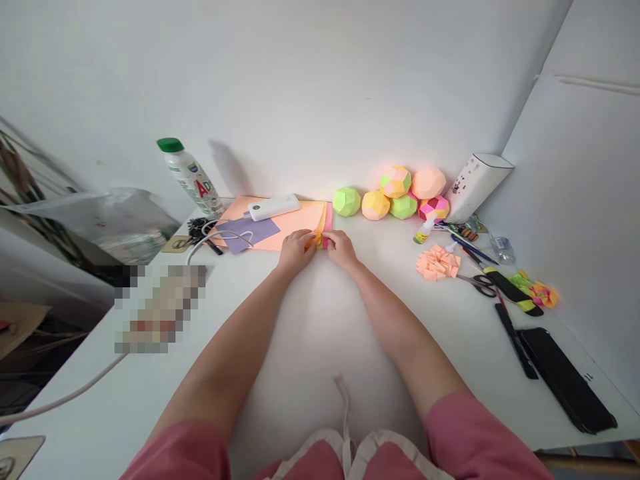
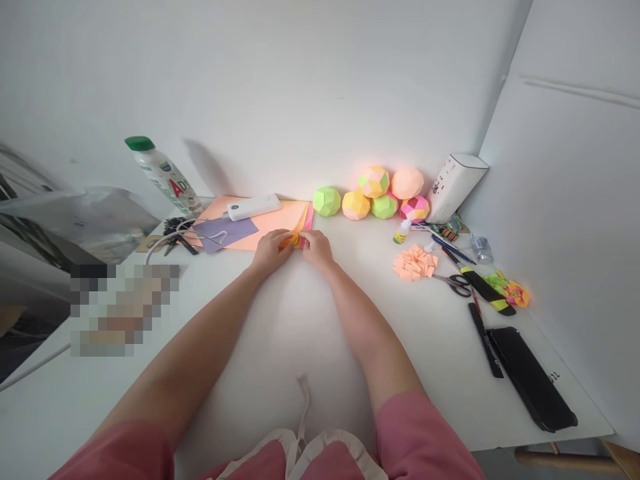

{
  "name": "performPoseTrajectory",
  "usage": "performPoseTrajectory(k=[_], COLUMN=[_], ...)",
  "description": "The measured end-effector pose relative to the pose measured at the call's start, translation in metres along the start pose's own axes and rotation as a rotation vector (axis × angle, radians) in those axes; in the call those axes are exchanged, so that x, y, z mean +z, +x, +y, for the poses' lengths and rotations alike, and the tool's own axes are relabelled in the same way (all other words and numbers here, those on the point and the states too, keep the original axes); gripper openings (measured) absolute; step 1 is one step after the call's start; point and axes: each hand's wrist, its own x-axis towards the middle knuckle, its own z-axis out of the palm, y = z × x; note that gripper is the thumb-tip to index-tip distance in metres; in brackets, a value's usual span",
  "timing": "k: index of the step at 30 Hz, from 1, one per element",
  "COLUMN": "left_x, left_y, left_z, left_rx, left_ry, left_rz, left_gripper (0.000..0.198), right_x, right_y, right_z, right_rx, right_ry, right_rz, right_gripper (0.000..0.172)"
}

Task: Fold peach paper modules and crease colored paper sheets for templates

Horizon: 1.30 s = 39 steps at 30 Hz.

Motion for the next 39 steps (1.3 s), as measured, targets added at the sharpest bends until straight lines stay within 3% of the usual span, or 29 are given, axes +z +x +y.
performPoseTrajectory(k=[12, 32, 39], left_x=[-0.0027, -0.0035, -0.0029], left_y=[0.0000, -0.0015, -0.0031], left_z=[0.0020, 0.0030, 0.0063], left_rx=[-0.027, 0.080, 0.106], left_ry=[-0.035, 0.042, 0.098], left_rz=[0.015, 0.004, -0.032], left_gripper=[0.025, 0.034, 0.028], right_x=[-0.0024, 0.0001, 0.0002], right_y=[-0.0008, 0.0013, 0.0003], right_z=[-0.0027, -0.0079, -0.0063], right_rx=[-0.041, -0.053, -0.043], right_ry=[0.030, -0.080, -0.070], right_rz=[-0.068, -0.076, -0.055], right_gripper=[0.054, 0.023, 0.029])
